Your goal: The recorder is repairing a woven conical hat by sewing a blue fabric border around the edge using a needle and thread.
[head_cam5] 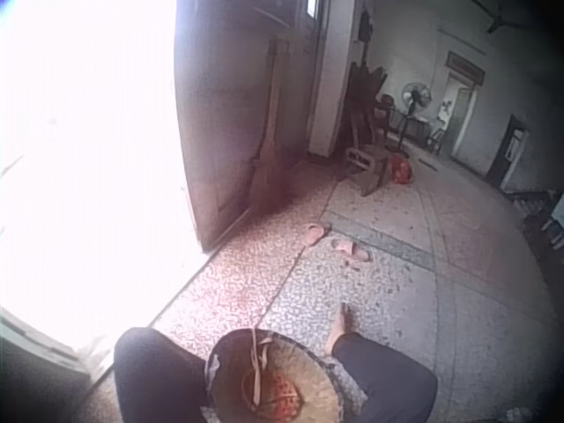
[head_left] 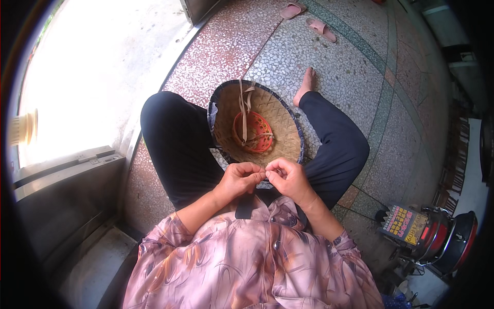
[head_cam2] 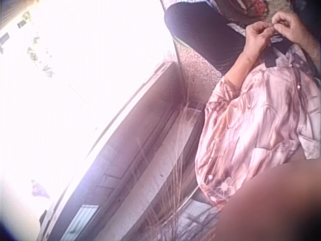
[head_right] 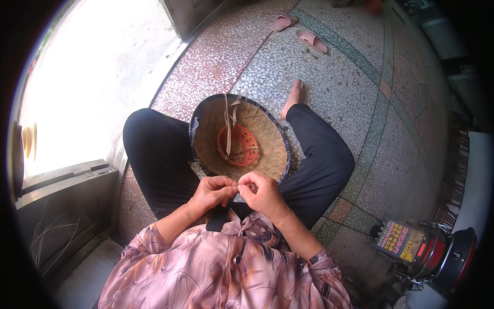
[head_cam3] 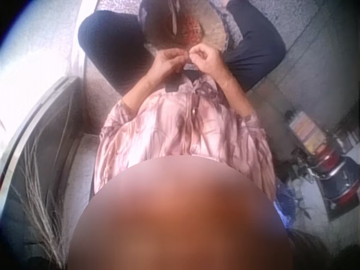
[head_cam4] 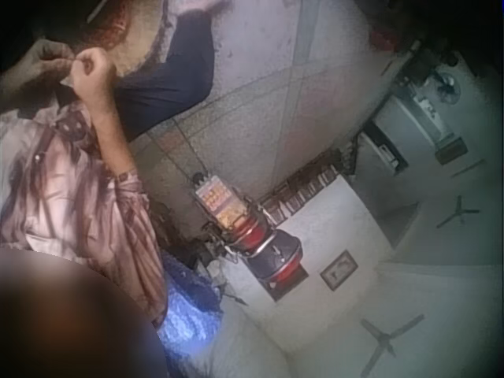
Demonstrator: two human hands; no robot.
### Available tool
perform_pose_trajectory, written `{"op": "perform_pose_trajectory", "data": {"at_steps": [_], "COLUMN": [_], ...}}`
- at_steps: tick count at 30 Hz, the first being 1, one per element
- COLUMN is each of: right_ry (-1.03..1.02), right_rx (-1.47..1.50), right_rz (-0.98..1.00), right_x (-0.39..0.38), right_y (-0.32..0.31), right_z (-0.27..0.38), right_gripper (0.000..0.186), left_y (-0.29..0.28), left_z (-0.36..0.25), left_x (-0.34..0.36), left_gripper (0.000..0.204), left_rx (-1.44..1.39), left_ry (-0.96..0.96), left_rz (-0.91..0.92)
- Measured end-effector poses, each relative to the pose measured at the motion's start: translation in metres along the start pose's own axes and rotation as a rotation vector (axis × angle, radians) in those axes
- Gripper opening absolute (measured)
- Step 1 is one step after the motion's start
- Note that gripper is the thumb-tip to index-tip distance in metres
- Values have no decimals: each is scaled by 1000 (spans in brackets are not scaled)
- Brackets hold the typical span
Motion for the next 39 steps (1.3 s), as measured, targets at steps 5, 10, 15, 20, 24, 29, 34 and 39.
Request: {"op": "perform_pose_trajectory", "data": {"at_steps": [5, 10, 15, 20, 24, 29, 34, 39], "right_ry": [-173, 15, 277, 265, 285, 284, 1, 173], "right_rx": [-179, 20, 245, 275, 269, 249, 150, 323], "right_rz": [-30, 16, 118, 153, 126, 96, -32, -5], "right_x": [2, 1, 2, 2, 3, 4, 4, 0], "right_y": [0, 1, -1, -1, 1, -1, 10, 8], "right_z": [6, -17, -10, -7, -12, -10, -20, -12], "right_gripper": [3, 3, 6, 11, 16, 22, 17, 13], "left_y": [0, -2, -3, -2, -1, -1, 2, 1], "left_z": [2, 2, 2, 0, 0, 3, 5, 6], "left_x": [0, 2, 2, 1, 0, 0, -1, 0], "left_gripper": [17, 16, 15, 14, 16, 17, 18, 16], "left_rx": [60, -115, -188, -232, -259, -201, -77, -154], "left_ry": [13, -27, -46, -38, -23, 14, 53, 82], "left_rz": [-11, -29, -39, -48, -77, -56, -65, -49]}}
Point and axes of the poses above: each hand's wrist, its own x-axis towards the middle knuckle, its own y-axis out of the palm, z = x × y, the point moved 2 cm from there along x, towards the middle knuckle, and after that the axes turned 11 degrees about -z, right-handed, at the moved point
